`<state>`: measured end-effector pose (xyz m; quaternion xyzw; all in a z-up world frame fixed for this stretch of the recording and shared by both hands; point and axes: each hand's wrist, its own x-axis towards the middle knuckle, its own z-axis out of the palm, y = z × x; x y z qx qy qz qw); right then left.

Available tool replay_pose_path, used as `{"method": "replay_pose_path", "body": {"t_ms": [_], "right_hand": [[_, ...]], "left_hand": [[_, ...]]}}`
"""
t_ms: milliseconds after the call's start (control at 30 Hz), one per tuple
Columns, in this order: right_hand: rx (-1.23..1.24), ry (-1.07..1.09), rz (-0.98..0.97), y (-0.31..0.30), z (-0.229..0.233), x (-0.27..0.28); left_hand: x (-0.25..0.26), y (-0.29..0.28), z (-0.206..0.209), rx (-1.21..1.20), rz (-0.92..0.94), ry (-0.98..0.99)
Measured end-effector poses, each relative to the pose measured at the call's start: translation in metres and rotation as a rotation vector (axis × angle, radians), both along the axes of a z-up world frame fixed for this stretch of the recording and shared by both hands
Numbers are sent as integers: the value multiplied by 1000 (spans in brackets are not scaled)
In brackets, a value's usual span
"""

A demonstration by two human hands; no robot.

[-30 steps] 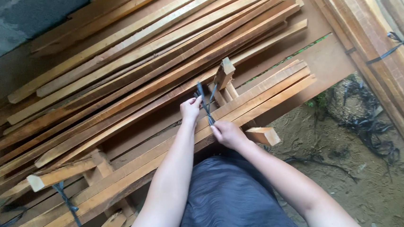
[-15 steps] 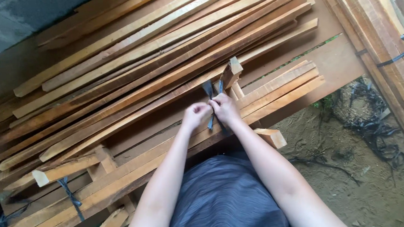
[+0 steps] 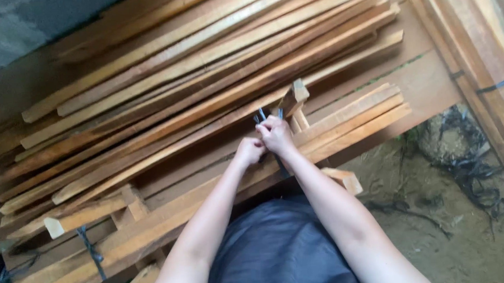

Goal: Organizing and bundling several long thin wooden strips together using plastic ties on a workbench.

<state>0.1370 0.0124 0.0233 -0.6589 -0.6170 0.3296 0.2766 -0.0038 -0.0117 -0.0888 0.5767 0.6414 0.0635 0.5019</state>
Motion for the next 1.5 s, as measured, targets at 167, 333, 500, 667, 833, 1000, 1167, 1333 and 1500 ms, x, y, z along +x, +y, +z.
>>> {"method": "replay_pose_path", "body": {"t_ms": [167,333,500,667,833,1000,1167,1333,1500], "right_hand": [[3,25,-29,-3,3,-4],[89,39,-77,-15,-4,-7],[305,-181,0,-33,21,6],[233,-281,259,-96,65,18],[-36,-487,556,-88,104,27],[-225,-738,672,-67,99,16],[-281,-757,686,-61,106,10],[-269,-738,693,-64,100,11],[-298,-715,731,-62,91,16]], "left_hand": [[1,-3,1,-55,29,11],[0,-9,12,-53,9,17],[-16,-23,86,48,-49,-17],[-42,-51,178,126,-339,263],[-40,-74,197,141,-611,512],[-40,-79,167,241,-605,556],[-43,-83,155,274,-567,532],[-47,-88,153,363,-556,537],[-45,-89,147,357,-545,539]]}}
